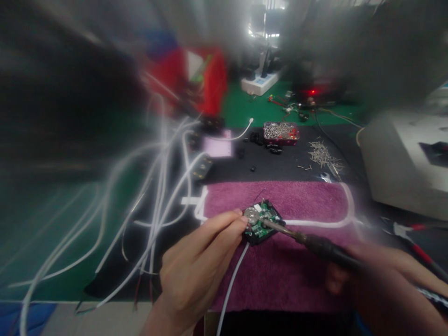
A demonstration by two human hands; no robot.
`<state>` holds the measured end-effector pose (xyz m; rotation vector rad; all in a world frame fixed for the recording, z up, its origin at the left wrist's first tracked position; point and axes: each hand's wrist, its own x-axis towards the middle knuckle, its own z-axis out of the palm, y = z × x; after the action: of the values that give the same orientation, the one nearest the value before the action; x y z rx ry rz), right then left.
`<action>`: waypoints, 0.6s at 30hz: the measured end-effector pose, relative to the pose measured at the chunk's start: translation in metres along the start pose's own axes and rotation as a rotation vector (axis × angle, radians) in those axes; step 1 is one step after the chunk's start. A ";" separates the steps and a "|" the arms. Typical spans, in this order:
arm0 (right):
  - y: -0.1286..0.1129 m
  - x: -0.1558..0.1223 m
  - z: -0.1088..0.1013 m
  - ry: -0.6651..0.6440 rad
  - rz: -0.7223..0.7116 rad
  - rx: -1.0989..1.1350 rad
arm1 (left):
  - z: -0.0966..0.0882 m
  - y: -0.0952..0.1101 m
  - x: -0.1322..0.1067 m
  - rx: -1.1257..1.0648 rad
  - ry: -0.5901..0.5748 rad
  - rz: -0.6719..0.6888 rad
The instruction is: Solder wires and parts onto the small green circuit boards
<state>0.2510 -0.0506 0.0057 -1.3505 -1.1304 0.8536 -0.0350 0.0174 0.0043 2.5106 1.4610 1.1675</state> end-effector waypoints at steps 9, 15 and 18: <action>0.018 0.002 -0.005 -0.035 0.015 -0.048 | 0.000 -0.001 -0.002 -0.007 -0.010 -0.011; 0.017 -0.002 -0.007 0.002 0.002 -0.031 | 0.000 0.000 -0.001 -0.003 -0.006 -0.001; 0.017 -0.002 -0.010 0.008 0.015 -0.007 | 0.001 0.000 0.000 -0.018 -0.017 -0.016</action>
<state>0.2626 -0.0541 -0.0104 -1.3681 -1.1194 0.8557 -0.0350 0.0176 0.0036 2.4860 1.4579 1.1491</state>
